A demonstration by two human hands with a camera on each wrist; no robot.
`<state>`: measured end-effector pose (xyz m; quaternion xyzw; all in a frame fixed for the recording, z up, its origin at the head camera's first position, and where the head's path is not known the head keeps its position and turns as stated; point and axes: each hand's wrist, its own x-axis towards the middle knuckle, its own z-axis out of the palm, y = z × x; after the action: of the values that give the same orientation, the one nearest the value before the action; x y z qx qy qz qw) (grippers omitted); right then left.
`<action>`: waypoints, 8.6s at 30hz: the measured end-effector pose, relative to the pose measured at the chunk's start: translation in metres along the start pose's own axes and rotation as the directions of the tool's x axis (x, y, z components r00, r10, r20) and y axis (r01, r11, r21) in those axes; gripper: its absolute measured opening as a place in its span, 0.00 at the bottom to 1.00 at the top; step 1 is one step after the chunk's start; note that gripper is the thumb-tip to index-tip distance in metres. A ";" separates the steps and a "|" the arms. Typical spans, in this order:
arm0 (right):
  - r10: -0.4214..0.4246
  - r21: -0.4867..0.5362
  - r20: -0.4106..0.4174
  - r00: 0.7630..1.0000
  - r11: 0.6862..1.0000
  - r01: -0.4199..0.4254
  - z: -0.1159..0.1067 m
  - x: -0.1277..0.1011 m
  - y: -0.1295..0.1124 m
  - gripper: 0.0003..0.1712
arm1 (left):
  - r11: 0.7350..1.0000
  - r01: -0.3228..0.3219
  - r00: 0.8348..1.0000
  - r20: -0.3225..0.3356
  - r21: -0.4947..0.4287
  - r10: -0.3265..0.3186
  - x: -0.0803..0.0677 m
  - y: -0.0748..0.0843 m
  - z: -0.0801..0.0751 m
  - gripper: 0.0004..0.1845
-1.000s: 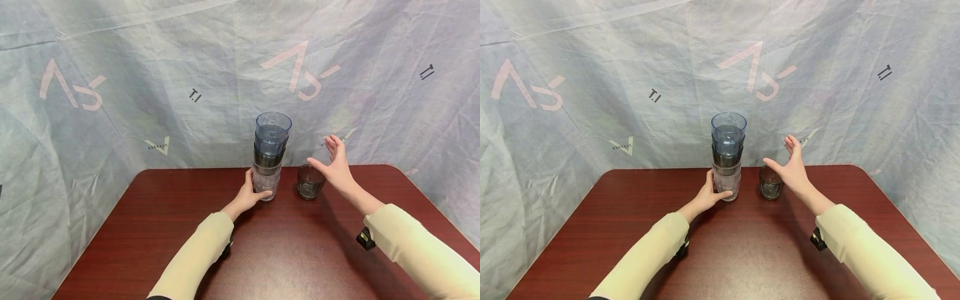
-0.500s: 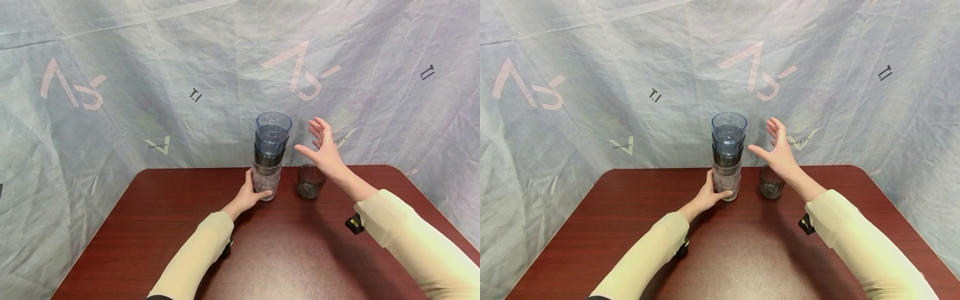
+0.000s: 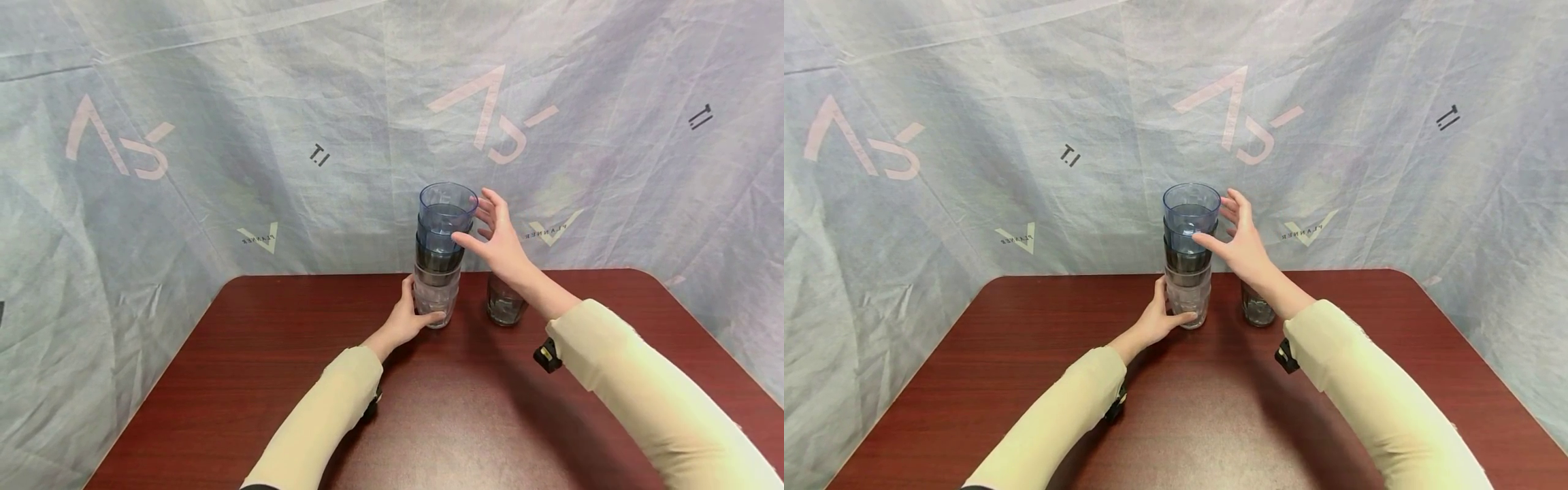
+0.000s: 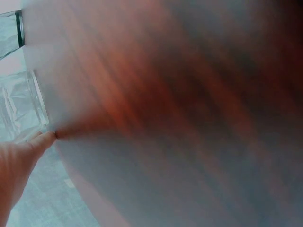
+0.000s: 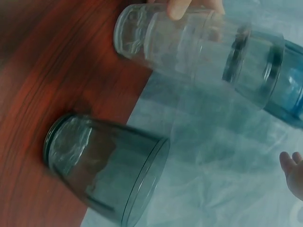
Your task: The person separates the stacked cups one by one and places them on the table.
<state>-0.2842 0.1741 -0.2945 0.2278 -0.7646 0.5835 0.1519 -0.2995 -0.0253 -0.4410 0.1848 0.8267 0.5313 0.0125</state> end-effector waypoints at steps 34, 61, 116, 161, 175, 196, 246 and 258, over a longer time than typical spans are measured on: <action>-0.051 -0.033 -0.022 0.998 0.998 0.050 0.031 0.001 -0.036 0.47 | 1.000 0.006 1.000 0.008 0.021 -0.006 -0.002 0.002 -0.002 0.49; -0.192 0.160 -0.263 0.946 0.958 0.239 0.020 0.014 -0.036 0.47 | 0.999 -0.040 0.999 -0.009 -0.004 0.040 -0.002 0.001 -0.002 0.49; 0.206 -0.317 -0.384 0.900 0.886 -0.338 -0.115 -0.109 0.114 0.51 | 1.000 0.013 1.000 0.009 0.004 -0.013 -0.001 0.001 0.000 0.49; 0.145 0.008 -0.389 0.910 0.988 -0.154 -0.102 -0.065 0.056 0.49 | 1.000 0.014 1.000 0.000 0.013 -0.014 -0.001 0.002 0.000 0.49; 0.015 0.071 -0.084 0.996 0.997 -0.009 -0.028 -0.023 0.015 0.48 | 1.000 0.018 1.000 0.007 -0.001 -0.018 -0.001 0.001 0.001 0.50; 0.012 0.073 -0.007 1.000 0.997 -0.012 0.021 -0.013 0.025 0.46 | 1.000 0.019 1.000 0.015 -0.003 -0.019 -0.001 -0.002 0.003 0.50; -0.116 0.053 -0.113 0.987 0.991 0.122 0.022 0.000 -0.001 0.46 | 1.000 -0.003 1.000 0.020 -0.023 0.003 0.000 0.005 0.000 0.49; -0.159 0.174 -0.233 0.959 0.964 0.202 0.004 0.004 -0.023 0.45 | 1.000 -0.020 1.000 0.006 -0.008 0.020 0.006 0.003 0.000 0.49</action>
<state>-0.2752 0.1646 -0.2750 0.2455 -0.6582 0.6608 0.2642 -0.3037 -0.0223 -0.4370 0.1947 0.8226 0.5341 0.0103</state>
